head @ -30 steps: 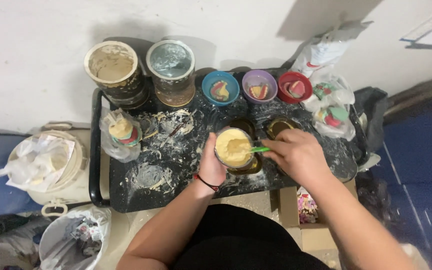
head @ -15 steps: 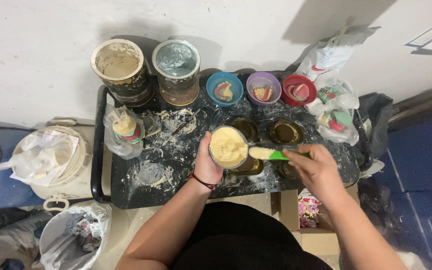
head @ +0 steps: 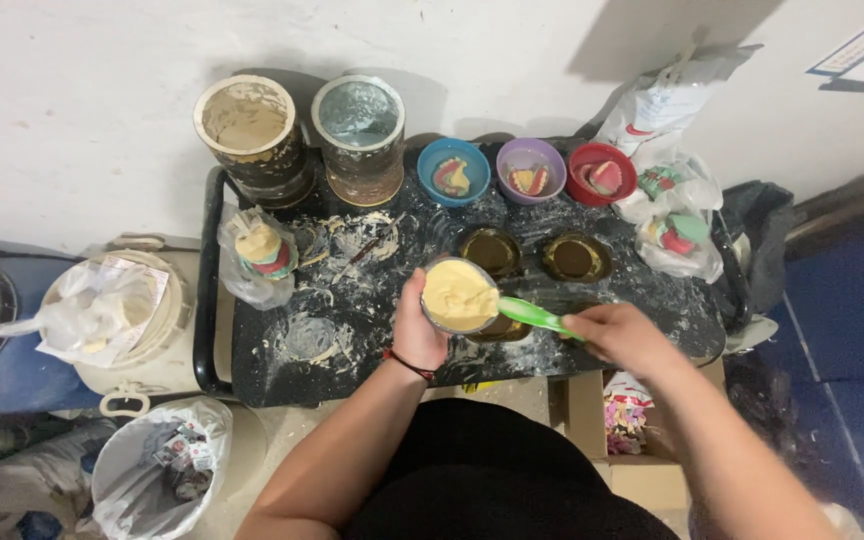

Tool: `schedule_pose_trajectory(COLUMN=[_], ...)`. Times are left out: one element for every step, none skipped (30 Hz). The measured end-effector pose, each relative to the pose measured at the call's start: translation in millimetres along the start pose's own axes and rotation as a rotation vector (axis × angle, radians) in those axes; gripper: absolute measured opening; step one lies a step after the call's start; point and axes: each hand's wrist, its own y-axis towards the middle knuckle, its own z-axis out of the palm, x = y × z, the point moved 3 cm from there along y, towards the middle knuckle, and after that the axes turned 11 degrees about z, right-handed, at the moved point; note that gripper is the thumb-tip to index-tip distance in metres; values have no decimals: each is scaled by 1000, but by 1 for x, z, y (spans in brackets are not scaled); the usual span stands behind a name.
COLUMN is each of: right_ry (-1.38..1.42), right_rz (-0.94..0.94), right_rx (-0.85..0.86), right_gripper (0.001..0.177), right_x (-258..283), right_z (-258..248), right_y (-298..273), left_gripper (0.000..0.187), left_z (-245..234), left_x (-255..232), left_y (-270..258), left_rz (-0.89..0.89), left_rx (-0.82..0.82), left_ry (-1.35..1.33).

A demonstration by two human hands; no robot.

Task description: The person scoops a white powder into a small plastic cup, adds a yellow substance, and mixes them with a green spatula. The person then pours the mixture into a small metal tray and places a colorful object on top.

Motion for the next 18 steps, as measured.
schedule_pose_trajectory(right_ry=[2,-119,-238,-239,-526,-804,-801,-976,-1145,-1142,-1201,-1251,-1250,-1265,-1279,-1280,-1314,-1347], right_rz=[0,-30,-61,-61,-392,-729,-731,-1052,-1377,-1367,-1626,-1887,-1875,-1818,-1761,-1758,-1645,-1534], right_rx=[1,-47,-95,-95,-216,-340,-343,-381,-417,-427,-441,-451,-463,-460,-457,-458,-466,-471], right_gripper=[41,37,34,34,25,20,20,15,11,11,9,6,6,5,7,7,7,8], right_x=[1,5,9,20,40,58,66,77,85,96,104,111,113,118,122,118,114,111], right_z=[-6,-13,-20,-16,-11,-3,7,21,35,43,53,63,59,55,51,44,36,29], right_y=[-6,-11,-16,-20,-28,-38,-33,-36,-39,-31,-30,-28,-23,-16,-9,-7,-1,4], left_gripper=[54,57,61,61,69,77,77,82,87,87,92,98,98,86,75,75,63,58], left_z=[-3,-4,-5,0,6,12,12,15,18,16,14,10,3,-3,-9,-10,-7,-6], left_x=[0,1,1,-2,-4,-7,-7,-6,-4,2,9,15,21,25,29,28,22,16], left_y=[2,5,8,1,-8,-15,-19,-24,-28,-29,-30,-32,-27,-20,-12,-13,-12,-12], left_rz=[0,-35,-70,-70,-103,-133,-131,-158,-185,-192,-221,-250,-258,-231,-204,-206,-71,66], left_rx=[0,27,54,53,107,164,166,232,297,305,314,323,330,366,403,405,440,470], left_ry=[2,18,34,34,102,173,175,231,286,294,349,405,414,423,431,431,258,82])
